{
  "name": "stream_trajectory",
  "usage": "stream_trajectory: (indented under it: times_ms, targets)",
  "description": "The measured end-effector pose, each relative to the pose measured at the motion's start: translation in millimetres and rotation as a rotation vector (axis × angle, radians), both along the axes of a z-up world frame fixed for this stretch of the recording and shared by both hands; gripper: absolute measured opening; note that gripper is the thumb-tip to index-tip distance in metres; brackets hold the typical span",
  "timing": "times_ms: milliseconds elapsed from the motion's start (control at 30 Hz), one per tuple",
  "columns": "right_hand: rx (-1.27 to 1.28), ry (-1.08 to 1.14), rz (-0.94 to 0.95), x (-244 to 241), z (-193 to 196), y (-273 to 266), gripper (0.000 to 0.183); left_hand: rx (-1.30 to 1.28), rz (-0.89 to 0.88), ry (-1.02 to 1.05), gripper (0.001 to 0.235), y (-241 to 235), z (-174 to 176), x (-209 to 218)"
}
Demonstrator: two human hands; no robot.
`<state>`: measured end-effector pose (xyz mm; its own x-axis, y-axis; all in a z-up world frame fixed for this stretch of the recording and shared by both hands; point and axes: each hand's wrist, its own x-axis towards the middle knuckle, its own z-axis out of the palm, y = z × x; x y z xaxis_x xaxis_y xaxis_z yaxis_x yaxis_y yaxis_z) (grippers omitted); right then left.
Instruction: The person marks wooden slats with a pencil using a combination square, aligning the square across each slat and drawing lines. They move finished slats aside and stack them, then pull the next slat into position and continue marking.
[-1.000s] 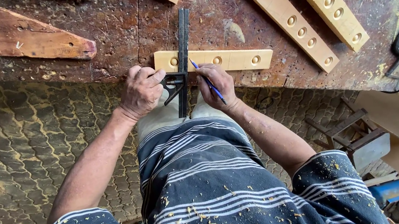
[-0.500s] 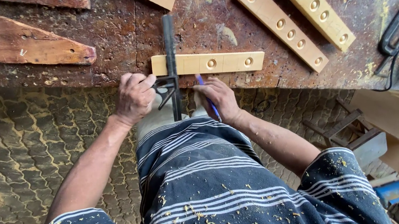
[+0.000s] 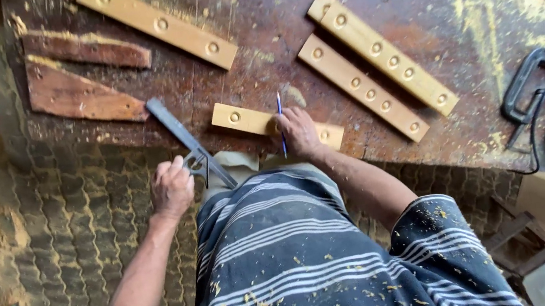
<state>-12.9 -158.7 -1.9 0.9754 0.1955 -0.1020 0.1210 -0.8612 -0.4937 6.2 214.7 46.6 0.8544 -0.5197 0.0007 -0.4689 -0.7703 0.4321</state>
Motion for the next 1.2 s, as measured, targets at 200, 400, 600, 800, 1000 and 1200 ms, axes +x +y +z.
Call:
stream_trajectory:
  times_ms: [200,400,600,800,1000,1200]
  targets:
    - [0.167,-0.188,-0.232,-17.7,53.4,-86.1,0.030,0.129,0.143,0.025,0.010,-11.3,-31.1,-25.0]
    - [-0.055,-0.435,-0.329,6.2,99.1,-143.9,0.035,0.227,0.213,0.092,0.007,-32.7,-11.6,-22.0]
    - [0.325,-0.042,-0.112,61.9,20.2,-86.1,0.026,0.188,0.345,0.108,0.009,-42.4,-15.9,-31.0]
    - [0.324,-0.238,-0.062,180.8,-3.4,41.5,0.055,0.117,0.485,0.181,0.015,-49.5,-3.2,-67.4]
    - [0.163,-0.106,-0.066,168.1,-23.0,37.8,0.039,-0.199,0.895,0.554,0.027,-65.9,54.9,-72.4]
    - [0.127,-0.158,-0.013,30.0,-6.5,-55.9,0.037,-0.159,0.403,0.132,0.022,-72.8,89.9,-10.6]
